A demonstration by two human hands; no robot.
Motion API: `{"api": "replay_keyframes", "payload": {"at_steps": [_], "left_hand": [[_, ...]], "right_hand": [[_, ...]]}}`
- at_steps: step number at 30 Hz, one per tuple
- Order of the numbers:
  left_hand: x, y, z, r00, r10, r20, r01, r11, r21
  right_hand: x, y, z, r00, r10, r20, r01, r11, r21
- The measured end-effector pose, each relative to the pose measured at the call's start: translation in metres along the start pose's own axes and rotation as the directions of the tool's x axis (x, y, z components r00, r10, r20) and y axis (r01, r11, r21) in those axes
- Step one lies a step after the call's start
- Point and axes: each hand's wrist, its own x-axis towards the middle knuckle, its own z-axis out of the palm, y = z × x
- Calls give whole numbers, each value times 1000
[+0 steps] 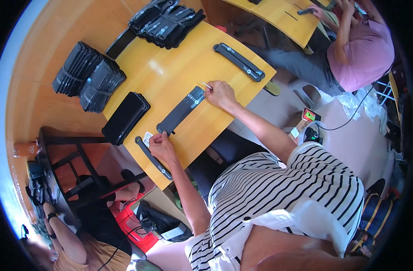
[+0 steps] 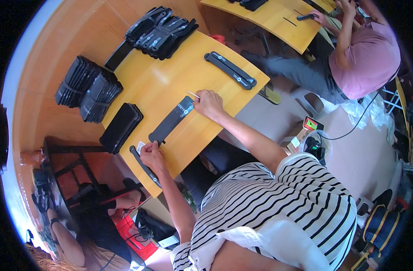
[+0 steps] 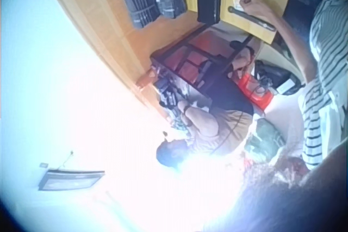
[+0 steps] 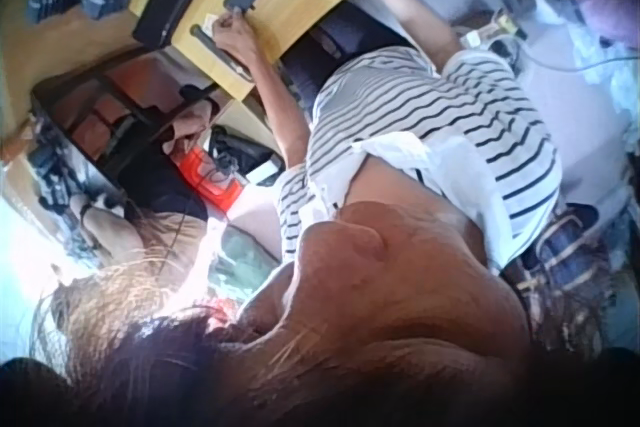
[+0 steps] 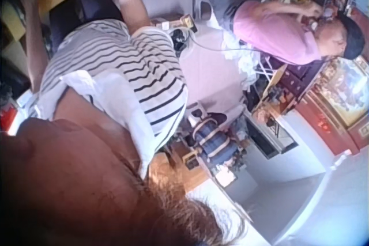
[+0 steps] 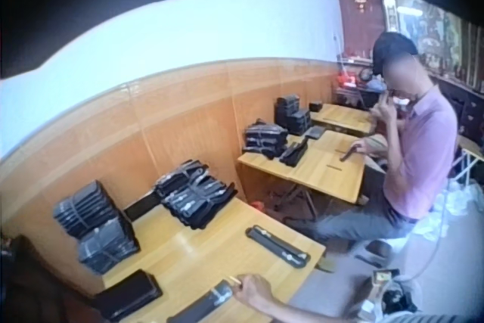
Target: The person assembles straps by fitting components together by hand and trimming, adjusting, and pressing the parts using hand tools on the table.
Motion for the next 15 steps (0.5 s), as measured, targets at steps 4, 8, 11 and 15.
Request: {"api": "replay_keyframes", "payload": {"at_steps": [4,8,11,15], "left_hand": [[-1,7,-3,1000,-12,-27,13,1000,14],[6,-7,-10,999,21,37,-19,998,-55],[10,-17,-16,981,178,-77,-170,980,102],[-8,27,20,860,495,125,-506,798,328]], "right_hand": [[0,-3,-2,999,19,36,-19,1000,-3],[11,11,-11,990,-23,139,-2,985,175],[14,-1,-19,996,-92,18,92,995,36],[24,-19,-9,902,-386,-194,351,916,-194]]}}
